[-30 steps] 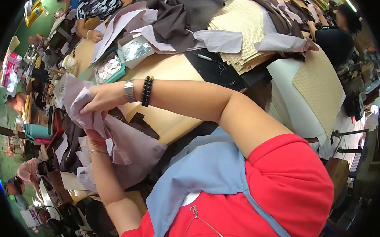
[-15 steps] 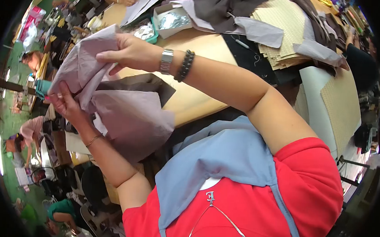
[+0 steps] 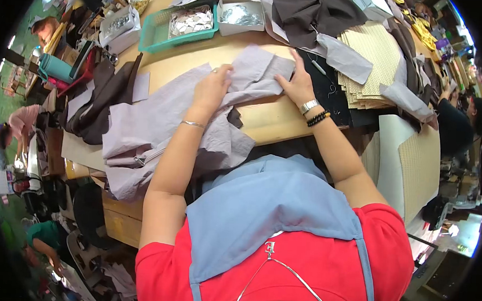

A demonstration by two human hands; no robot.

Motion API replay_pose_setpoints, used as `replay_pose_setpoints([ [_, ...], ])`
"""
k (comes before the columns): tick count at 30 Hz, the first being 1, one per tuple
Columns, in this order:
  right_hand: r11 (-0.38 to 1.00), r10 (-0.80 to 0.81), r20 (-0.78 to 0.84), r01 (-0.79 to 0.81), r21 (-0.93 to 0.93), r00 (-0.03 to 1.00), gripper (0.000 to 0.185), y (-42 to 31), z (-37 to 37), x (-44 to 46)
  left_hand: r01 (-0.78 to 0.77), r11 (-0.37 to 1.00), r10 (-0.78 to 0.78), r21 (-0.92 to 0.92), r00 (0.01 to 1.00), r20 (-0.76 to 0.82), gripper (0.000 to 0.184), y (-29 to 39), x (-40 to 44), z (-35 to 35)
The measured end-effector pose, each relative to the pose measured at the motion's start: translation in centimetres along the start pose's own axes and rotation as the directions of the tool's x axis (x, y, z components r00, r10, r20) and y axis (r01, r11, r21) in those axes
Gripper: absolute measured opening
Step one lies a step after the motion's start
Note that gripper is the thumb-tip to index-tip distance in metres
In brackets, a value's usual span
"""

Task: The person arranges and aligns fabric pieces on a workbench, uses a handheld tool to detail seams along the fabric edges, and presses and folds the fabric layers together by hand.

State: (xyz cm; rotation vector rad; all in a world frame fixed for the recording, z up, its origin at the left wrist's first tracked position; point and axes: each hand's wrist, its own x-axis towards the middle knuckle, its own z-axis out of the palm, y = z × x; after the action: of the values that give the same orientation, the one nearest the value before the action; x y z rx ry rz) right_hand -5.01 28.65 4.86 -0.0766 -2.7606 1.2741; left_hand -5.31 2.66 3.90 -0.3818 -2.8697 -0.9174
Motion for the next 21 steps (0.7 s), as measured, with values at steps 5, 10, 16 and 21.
replay_pose_setpoints([
  [5, 0.736, -0.663, -0.095, 0.624, -0.264, 0.742, 0.062, -0.2, 1.0, -1.6, -0.096, 0.99, 0.097, 0.108, 0.995, 0.004, 0.025, -0.2, 0.3, 1.5],
  [10, 0.768, -0.601, 0.262, 0.637, -0.073, 0.755, 0.04, -2.1, 3.2, -4.2, 0.026, 0.997, -0.022, -0.076, 0.998, 0.063, 0.04, 0.1, 0.2, -0.5],
  [16, 0.873, -0.486, 0.212, 0.463, 0.151, 0.848, 0.036, -1.0, 3.7, -3.4, 0.215, 0.945, -0.256, 0.248, 0.956, 0.146, 0.082, -2.3, -5.6, -9.1],
  [21, 0.85, -0.521, 0.273, 0.52, 0.083, 0.808, 0.026, -1.2, 3.4, -3.0, 0.559, 0.68, -0.583, 0.473, 0.805, -0.113, 0.109, -10.9, -11.7, -13.4],
])
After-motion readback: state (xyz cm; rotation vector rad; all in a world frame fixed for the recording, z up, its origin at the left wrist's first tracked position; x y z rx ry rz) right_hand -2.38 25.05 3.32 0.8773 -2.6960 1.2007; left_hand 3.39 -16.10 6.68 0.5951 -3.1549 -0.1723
